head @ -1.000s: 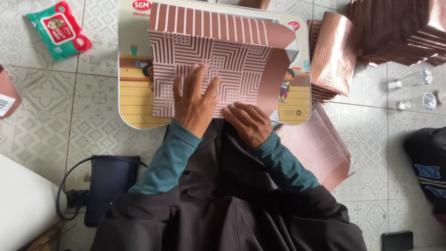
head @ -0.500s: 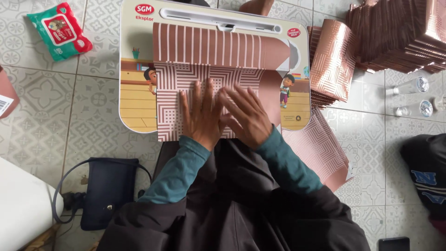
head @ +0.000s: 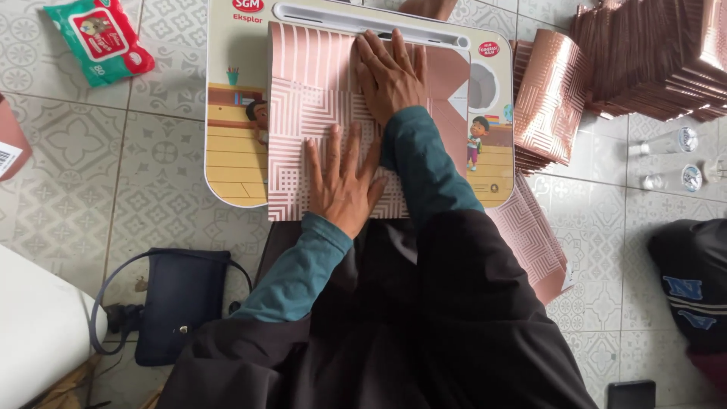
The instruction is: Folding and assembling pre-printed paper sheets into small boxes on a lap desk.
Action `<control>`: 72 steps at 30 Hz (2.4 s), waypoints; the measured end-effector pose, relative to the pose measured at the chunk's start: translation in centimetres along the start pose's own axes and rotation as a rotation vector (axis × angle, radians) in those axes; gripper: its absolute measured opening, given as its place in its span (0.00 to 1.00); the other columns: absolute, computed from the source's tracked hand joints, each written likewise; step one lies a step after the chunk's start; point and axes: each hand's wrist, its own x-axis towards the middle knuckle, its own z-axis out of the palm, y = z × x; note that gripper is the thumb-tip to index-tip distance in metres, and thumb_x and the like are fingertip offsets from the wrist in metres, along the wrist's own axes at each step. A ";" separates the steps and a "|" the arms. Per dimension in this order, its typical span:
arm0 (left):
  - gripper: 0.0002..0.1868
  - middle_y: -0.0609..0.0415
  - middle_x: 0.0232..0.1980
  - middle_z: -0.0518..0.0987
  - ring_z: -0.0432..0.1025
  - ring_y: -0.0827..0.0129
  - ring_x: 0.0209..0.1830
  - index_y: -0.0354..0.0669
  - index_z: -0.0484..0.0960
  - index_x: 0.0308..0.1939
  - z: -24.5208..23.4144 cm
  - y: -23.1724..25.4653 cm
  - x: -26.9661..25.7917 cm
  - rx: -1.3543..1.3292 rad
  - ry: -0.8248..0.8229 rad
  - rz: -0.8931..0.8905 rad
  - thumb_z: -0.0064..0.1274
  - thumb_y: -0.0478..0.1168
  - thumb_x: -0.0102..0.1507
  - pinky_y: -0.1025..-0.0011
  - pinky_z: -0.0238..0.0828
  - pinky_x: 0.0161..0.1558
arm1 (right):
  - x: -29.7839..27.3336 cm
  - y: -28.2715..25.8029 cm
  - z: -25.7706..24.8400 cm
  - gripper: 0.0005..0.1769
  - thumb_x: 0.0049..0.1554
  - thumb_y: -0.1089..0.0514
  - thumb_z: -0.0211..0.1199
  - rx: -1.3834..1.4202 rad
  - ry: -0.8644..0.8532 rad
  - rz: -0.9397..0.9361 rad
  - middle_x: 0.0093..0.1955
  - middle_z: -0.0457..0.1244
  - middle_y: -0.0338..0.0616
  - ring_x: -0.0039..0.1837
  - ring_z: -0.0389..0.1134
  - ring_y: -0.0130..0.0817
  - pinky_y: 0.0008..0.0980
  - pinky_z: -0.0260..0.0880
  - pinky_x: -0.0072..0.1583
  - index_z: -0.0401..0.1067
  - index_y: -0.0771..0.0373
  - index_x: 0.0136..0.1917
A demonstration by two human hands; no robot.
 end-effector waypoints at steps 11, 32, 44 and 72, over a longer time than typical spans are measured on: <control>0.34 0.42 0.77 0.64 0.41 0.38 0.81 0.44 0.70 0.72 0.5 -0.3 -0.4 -0.032 0.108 0.023 0.45 0.57 0.66 0.28 0.28 0.73 | 4.8 -8.5 3.4 0.25 0.69 0.41 0.45 0.009 -0.036 -0.223 0.80 0.52 0.24 0.82 0.30 0.38 0.74 0.14 0.73 0.61 0.42 0.77; 0.35 0.45 0.82 0.52 0.44 0.38 0.80 0.55 0.63 0.78 -0.3 0.4 0.3 -0.008 0.088 -0.001 0.50 0.56 0.68 0.26 0.33 0.73 | -3.4 16.3 0.4 0.24 0.73 0.37 0.43 -0.357 0.085 0.113 0.79 0.57 0.24 0.84 0.24 0.48 0.72 0.01 0.69 0.68 0.40 0.75; 0.32 0.48 0.78 0.58 0.50 0.41 0.79 0.55 0.67 0.72 -1.0 -1.1 0.0 -0.115 0.171 0.026 0.54 0.54 0.65 0.27 0.34 0.73 | 6.5 8.1 -2.5 0.06 0.59 0.63 0.71 0.036 0.053 -0.509 0.64 0.34 0.52 0.66 0.59 0.62 0.28 0.71 0.69 0.82 0.54 0.50; 0.41 0.36 0.64 0.69 0.63 0.55 0.67 0.35 0.66 0.71 -9.2 1.2 3.0 -1.781 0.262 -0.749 0.64 0.52 0.61 0.45 0.62 0.64 | -8.9 6.4 -14.4 0.29 0.56 0.41 0.73 1.115 -0.002 0.116 0.49 0.57 0.46 0.53 0.59 0.38 0.36 0.56 0.53 0.61 0.59 0.54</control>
